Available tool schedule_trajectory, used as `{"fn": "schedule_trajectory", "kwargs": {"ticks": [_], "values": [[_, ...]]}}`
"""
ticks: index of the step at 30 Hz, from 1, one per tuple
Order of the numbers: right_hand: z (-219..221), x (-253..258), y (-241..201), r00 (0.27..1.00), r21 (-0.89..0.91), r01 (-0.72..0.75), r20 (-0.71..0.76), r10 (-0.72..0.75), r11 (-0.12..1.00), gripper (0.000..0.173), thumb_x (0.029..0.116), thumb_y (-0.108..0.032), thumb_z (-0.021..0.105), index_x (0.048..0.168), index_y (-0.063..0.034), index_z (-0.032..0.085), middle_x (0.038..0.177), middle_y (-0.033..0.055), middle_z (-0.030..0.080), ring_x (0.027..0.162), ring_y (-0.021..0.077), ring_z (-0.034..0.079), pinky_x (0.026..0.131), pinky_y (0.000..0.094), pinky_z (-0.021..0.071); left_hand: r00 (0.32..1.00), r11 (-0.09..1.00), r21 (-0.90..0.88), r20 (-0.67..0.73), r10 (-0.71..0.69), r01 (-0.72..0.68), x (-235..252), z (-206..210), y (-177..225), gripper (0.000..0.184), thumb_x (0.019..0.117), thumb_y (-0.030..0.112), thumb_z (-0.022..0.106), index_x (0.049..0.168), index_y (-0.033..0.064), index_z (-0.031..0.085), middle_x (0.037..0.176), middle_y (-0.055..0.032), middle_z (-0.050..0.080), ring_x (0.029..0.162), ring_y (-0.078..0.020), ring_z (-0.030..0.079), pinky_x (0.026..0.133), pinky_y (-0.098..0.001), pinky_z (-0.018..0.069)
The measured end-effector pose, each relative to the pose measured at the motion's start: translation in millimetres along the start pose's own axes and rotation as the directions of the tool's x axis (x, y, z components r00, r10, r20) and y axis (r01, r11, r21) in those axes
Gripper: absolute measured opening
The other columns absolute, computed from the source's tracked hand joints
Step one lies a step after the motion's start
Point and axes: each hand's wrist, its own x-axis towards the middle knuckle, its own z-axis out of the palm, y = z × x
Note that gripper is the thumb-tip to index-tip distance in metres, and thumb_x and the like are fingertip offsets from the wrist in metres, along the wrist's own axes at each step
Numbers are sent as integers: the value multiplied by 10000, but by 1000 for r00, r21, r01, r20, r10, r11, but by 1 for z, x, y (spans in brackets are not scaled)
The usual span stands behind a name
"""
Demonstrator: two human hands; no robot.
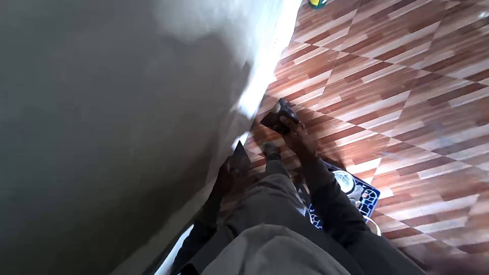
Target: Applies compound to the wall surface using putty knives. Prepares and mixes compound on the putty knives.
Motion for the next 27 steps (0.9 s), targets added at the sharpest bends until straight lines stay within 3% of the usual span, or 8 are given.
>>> {"fn": "schedule_trajectory", "kwargs": {"ticks": [2,4,8,11,14,16,19,27], "values": [[-28,50,35,996,-42,-76,-43,74,996,371,983,-116,630,1343,-74,552,1156,110,679,1003,223,675,879,446,582,995,995,-39,-23,-95,94,-1,-1,-14,596,919,4,607,1489,-28,438,1337,-240,612,1184,-284,646,1011,-454,544],[-53,111,72,996,-228,-35,-94,14,973,403,970,-174,676,1339,-49,575,1159,125,690,1003,217,688,882,445,596,984,984,-59,-45,-173,171,0,3,-23,609,908,-8,613,1491,-22,439,1343,-232,611,1201,-271,636,1027,-439,533],[-46,213,94,990,-682,36,-77,-121,730,379,1043,-250,581,1347,-25,597,1234,167,671,1114,207,662,993,419,544,946,946,-101,-64,-317,310,-1,16,-44,583,912,-6,579,1480,-14,452,1308,-202,637,1148,-229,662,996,-415,554],[-26,281,101,957,-704,219,19,-290,675,338,1057,-159,524,1325,13,634,1233,191,686,1124,206,669,1017,376,524,903,906,-114,-100,-418,407,0,25,-59,585,908,-28,594,1475,-30,454,1301,-208,640,1139,-230,664,990,-409,553],[-17,327,110,910,-714,338,80,-407,614,360,1069,-159,499,1399,-84,621,1299,113,689,1153,151,670,1033,336,514,854,862,-100,-118,-507,498,-3,32,-80,572,912,-13,622,1463,-36,468,1309,-226,627,1142,-260,658,984,-429,554],[-15,346,121,862,-680,446,150,-485,583,371,1072,-135,491,1422,-108,612,1332,92,680,1150,137,672,1018,318,526,856,862,-105,-105,-505,496,-8,35,-101,567,909,46,610,1456,-23,480,1312,-204,631,1146,-242,656,976,-422,560],[-8,348,142,790,-616,564,211,-575,550,358,1049,-62,496,1376,-54,642,1348,119,674,1183,166,676,1028,323,535,875,873,-147,-74,-478,465,-15,38,-119,579,892,80,596,1455,-5,488,1304,-166,652,1132,-202,670,957,-396,579],[-1,305,186,790,-642,547,184,-585,537,349,1041,-65,528,1368,-15,641,1332,162,677,1186,228,683,1045,373,531,872,867,-190,-81,-482,461,-26,46,-133,617,894,58,611,1484,-11,446,1305,-171,645,1126,-178,669,960,-363,574]]}}
